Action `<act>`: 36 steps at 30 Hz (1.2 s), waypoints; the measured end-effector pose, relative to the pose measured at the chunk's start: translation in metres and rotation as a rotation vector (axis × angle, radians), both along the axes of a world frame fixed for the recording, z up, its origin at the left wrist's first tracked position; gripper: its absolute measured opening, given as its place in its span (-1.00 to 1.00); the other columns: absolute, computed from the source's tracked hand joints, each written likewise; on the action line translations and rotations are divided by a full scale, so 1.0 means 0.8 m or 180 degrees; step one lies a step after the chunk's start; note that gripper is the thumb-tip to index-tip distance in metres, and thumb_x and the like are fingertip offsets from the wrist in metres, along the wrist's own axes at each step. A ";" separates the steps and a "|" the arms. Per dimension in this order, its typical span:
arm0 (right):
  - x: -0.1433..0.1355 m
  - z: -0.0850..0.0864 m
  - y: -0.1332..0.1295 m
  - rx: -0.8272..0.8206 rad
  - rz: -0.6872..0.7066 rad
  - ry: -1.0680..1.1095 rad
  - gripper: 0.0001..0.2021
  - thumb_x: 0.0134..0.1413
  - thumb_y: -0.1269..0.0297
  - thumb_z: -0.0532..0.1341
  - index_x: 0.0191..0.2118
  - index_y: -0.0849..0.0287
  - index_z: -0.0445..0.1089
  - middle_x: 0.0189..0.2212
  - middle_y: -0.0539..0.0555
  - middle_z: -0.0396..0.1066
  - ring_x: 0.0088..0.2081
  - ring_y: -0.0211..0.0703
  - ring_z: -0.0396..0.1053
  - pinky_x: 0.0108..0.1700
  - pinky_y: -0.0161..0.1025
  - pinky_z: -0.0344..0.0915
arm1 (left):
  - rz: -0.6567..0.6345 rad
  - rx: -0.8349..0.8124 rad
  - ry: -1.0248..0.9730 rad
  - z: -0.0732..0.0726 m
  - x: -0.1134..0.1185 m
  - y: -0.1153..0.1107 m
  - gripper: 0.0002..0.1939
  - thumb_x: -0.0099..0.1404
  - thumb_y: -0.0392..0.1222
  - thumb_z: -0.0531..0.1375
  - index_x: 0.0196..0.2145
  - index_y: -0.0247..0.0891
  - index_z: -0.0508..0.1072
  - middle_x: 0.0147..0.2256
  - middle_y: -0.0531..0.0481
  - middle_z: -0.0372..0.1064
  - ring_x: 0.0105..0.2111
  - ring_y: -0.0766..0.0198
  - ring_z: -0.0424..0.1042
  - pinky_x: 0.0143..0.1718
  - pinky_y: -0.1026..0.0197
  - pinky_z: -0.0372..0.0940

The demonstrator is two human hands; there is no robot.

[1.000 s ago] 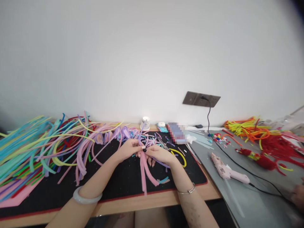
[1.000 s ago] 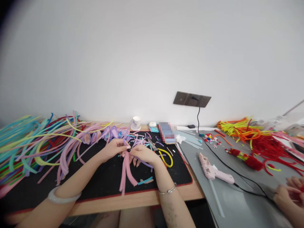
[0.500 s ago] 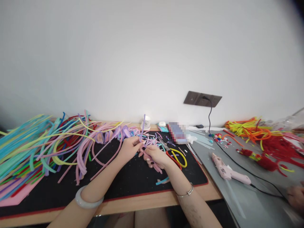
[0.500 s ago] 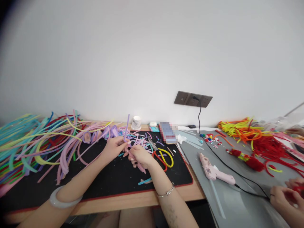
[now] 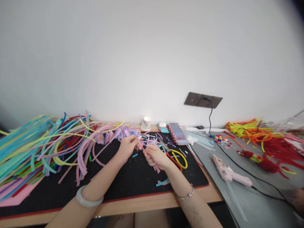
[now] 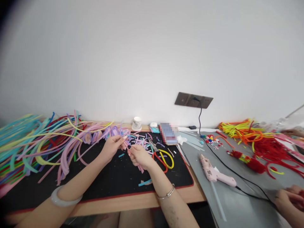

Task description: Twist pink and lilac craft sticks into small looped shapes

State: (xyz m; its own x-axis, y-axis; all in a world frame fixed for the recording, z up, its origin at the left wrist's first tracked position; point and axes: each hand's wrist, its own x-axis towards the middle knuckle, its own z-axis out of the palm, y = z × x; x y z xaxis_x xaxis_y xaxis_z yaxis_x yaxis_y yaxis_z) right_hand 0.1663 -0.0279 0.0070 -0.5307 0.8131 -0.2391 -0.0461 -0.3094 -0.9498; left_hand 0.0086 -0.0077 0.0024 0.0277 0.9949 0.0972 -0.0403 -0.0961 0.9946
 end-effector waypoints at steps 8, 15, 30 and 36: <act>0.004 -0.002 0.001 0.0198 0.0129 0.0015 -0.71 0.16 0.05 0.10 -0.41 0.18 0.25 -0.74 -0.22 -0.05 -0.75 -0.48 -0.25 -0.72 -0.44 -0.26 | -0.0246 0.0031 -0.0022 0.002 -0.004 -0.002 -0.70 0.15 0.01 0.22 -0.57 -0.25 0.32 -0.67 0.08 0.38 -0.65 0.32 0.35 -0.52 0.25 0.28; 0.002 -0.002 -0.001 0.0309 0.0170 -0.0220 -0.73 0.16 0.08 0.10 -0.42 0.15 0.17 -0.72 -0.21 0.00 -0.75 -0.45 -0.11 -0.71 -0.45 -0.06 | -0.0236 0.0420 0.0537 -0.002 -0.006 0.001 -0.65 0.20 0.03 0.15 -0.60 -0.23 0.28 -0.73 0.14 0.26 -0.69 0.35 0.28 -0.58 0.29 0.18; -0.004 -0.006 0.000 0.0486 -0.0140 -0.0347 -0.66 0.14 -0.01 0.09 -0.46 0.16 0.18 -0.80 -0.19 0.10 -0.79 -0.43 -0.03 -0.72 -0.44 0.11 | 0.0176 0.1349 0.2119 -0.008 -0.006 -0.002 -0.74 0.24 -0.18 0.09 -0.59 -0.21 0.28 -0.59 0.05 0.37 -0.54 0.29 0.35 -0.43 0.28 0.17; -0.005 -0.011 0.001 0.0429 -0.0128 -0.0197 -0.69 0.15 0.02 0.08 -0.45 0.15 0.17 -0.80 -0.20 0.10 -0.80 -0.43 -0.04 -0.74 -0.45 0.09 | 0.0322 0.1591 0.2316 -0.011 -0.002 -0.003 -0.72 0.27 -0.21 0.07 -0.60 -0.21 0.22 -0.60 0.08 0.29 -0.58 0.32 0.25 -0.45 0.29 0.11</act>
State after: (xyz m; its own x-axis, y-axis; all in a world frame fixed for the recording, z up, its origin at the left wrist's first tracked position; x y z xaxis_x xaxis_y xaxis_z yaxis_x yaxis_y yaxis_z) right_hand 0.1623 -0.0273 -0.0016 -0.4847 0.8604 -0.1575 0.0040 -0.1778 -0.9840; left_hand 0.0068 -0.0104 -0.0067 0.1661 0.8418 0.5136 0.6176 -0.4948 0.6113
